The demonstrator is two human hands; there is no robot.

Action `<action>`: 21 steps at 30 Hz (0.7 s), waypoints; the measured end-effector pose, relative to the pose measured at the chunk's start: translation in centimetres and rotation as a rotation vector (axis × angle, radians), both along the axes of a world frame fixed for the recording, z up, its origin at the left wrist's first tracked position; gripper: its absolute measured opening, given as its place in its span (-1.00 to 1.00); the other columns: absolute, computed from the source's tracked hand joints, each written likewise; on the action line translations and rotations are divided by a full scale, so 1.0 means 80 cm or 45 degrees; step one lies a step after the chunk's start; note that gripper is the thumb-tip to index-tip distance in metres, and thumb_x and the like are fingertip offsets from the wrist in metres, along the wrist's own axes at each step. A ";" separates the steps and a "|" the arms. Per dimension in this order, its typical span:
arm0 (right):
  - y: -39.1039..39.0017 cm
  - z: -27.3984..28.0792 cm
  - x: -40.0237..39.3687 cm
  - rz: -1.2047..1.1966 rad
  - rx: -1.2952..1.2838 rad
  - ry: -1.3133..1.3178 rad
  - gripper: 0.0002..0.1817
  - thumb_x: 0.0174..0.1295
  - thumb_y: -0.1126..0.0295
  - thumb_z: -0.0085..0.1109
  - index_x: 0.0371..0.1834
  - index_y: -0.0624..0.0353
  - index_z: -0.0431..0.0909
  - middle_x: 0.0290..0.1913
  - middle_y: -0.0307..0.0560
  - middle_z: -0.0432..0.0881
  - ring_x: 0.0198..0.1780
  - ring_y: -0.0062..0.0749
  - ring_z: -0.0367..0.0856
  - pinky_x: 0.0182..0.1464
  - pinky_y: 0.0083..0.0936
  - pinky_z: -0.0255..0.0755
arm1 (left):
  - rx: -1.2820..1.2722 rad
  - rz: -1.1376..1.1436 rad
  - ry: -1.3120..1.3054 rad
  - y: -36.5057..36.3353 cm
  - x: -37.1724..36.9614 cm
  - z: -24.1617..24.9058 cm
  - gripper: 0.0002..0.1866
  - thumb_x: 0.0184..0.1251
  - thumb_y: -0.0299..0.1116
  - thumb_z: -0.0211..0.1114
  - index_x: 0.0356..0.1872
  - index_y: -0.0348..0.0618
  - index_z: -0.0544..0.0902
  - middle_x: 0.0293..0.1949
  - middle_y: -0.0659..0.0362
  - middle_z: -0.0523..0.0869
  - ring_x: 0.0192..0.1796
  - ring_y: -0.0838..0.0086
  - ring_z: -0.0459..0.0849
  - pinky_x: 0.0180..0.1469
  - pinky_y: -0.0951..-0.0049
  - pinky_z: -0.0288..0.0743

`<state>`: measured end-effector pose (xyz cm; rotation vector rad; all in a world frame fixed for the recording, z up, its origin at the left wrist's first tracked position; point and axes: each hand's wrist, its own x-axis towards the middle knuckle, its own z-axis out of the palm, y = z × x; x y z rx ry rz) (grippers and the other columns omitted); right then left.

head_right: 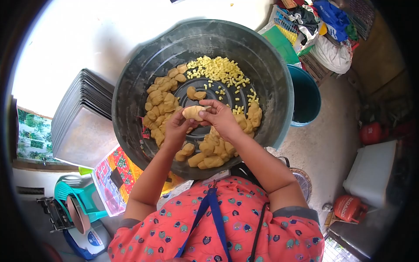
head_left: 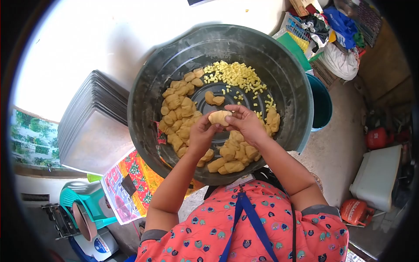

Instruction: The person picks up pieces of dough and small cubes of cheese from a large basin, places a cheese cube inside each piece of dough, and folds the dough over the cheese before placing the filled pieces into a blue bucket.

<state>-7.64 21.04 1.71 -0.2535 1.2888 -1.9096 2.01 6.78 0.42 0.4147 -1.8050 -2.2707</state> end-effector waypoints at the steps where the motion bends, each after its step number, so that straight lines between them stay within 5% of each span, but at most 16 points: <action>1: 0.003 0.003 -0.001 0.015 0.036 0.006 -0.67 0.26 0.45 0.16 0.08 0.26 0.45 -0.10 -0.14 0.59 -0.10 -0.53 0.59 -0.09 -0.61 0.55 | -0.019 -0.019 -0.009 -0.001 0.001 0.001 -0.61 0.26 -0.58 0.19 0.13 -0.30 0.46 -0.17 0.21 0.65 -0.21 0.61 0.60 -0.13 0.60 0.49; 6: 0.017 0.037 0.012 0.021 0.027 -0.085 -0.63 0.23 0.44 0.21 0.08 0.29 0.45 -0.15 -0.13 0.62 -0.17 -0.56 0.60 -0.18 -0.61 0.55 | -0.111 -0.127 0.103 -0.004 0.004 0.012 -0.72 0.21 -0.56 0.25 -0.04 -0.28 0.58 -0.29 0.26 0.67 -0.29 0.63 0.60 -0.18 0.62 0.47; 11: 0.047 0.072 0.018 0.036 0.073 0.267 -0.61 0.17 0.52 0.23 0.08 0.31 0.46 -0.15 -0.12 0.64 -0.22 -0.53 0.62 -0.13 -0.60 0.55 | -0.863 -0.143 0.190 0.002 0.004 0.047 -0.72 0.17 -0.50 0.32 -0.07 -0.25 0.60 -0.31 0.25 0.66 -0.33 0.62 0.58 -0.21 0.60 0.47; 12: 0.061 0.087 0.012 -0.036 0.078 0.380 -0.62 0.18 0.57 0.21 0.09 0.29 0.46 -0.16 -0.12 0.64 -0.27 -0.58 0.62 -0.18 -0.62 0.54 | -1.007 -0.171 0.214 -0.001 0.002 0.047 -0.71 0.16 -0.49 0.34 -0.07 -0.24 0.60 -0.31 0.24 0.66 -0.34 0.61 0.58 -0.22 0.60 0.47; 16: 0.128 0.136 -0.042 -0.693 0.066 0.768 -0.67 0.19 0.56 0.18 0.04 0.24 0.44 -0.19 -0.10 0.63 -0.36 -0.57 0.58 -0.28 -0.62 0.53 | -0.667 -0.076 -0.149 -0.020 -0.006 0.021 -0.63 0.12 -0.41 0.38 -0.02 -0.25 0.58 -0.20 0.17 0.64 -0.26 0.56 0.57 -0.19 0.55 0.46; 21: 0.219 0.098 -0.134 -1.126 0.152 0.757 -0.68 0.23 0.58 0.07 0.07 0.32 0.40 -0.12 -0.04 0.59 -0.17 -0.52 0.60 -0.16 -0.60 0.53 | -0.902 -0.637 -0.514 -0.017 0.009 -0.023 -0.39 0.07 -0.27 0.43 0.17 -0.21 0.43 -0.05 0.01 0.60 -0.03 0.30 0.59 -0.03 0.34 0.47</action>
